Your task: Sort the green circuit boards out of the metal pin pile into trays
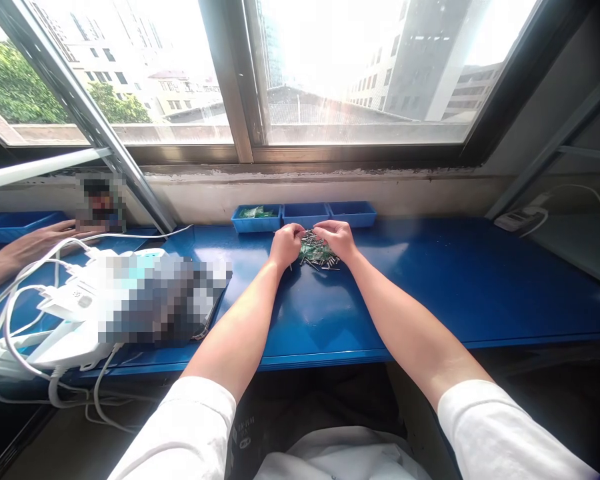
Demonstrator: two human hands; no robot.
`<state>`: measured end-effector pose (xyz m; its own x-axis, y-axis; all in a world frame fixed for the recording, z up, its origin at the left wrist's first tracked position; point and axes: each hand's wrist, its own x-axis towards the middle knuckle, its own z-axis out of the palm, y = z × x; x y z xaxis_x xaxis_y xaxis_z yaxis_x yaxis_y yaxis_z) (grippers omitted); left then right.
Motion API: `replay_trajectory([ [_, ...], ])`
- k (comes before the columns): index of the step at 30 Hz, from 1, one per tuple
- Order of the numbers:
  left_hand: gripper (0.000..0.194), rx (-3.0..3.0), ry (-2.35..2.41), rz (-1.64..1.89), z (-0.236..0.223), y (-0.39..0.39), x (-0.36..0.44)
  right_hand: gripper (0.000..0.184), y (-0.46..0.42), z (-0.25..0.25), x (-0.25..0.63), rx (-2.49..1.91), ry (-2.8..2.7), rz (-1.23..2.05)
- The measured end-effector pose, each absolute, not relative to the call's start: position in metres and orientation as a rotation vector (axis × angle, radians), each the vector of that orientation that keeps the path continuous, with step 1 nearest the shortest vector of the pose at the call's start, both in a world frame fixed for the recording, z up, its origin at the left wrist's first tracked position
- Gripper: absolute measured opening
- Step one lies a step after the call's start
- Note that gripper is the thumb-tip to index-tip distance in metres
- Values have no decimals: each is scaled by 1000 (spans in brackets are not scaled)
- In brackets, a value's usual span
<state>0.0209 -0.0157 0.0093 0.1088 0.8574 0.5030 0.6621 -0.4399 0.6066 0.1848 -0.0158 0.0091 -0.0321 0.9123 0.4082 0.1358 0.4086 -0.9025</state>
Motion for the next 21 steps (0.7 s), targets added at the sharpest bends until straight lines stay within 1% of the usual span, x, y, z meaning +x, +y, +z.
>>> replay_trajectory([
  [5,22,2161,1497,1248,8,-14,21,29,-12,8,188,-984,-1496,812],
  [7,24,2148,1524,1277,8,-11,19,28,-7,7,193,-1028,-1489,714],
  [9,28,2112,1600,1287,7,-8,15,29,-3,7,199,-1129,-1499,540],
  [12,29,2039,1759,1221,6,-3,5,41,2,6,210,-1343,-1567,261],
  [14,29,1987,1860,1135,5,0,-1,51,5,5,217,-1481,-1608,148],
  [17,29,1939,1956,1008,4,1,-8,64,10,1,224,-1656,-1633,92],
  [19,29,1940,1978,950,3,0,-9,66,14,-3,228,-1727,-1639,100],
  [21,28,1957,1986,919,3,-1,-8,65,18,-7,231,-1740,-1649,121],
])
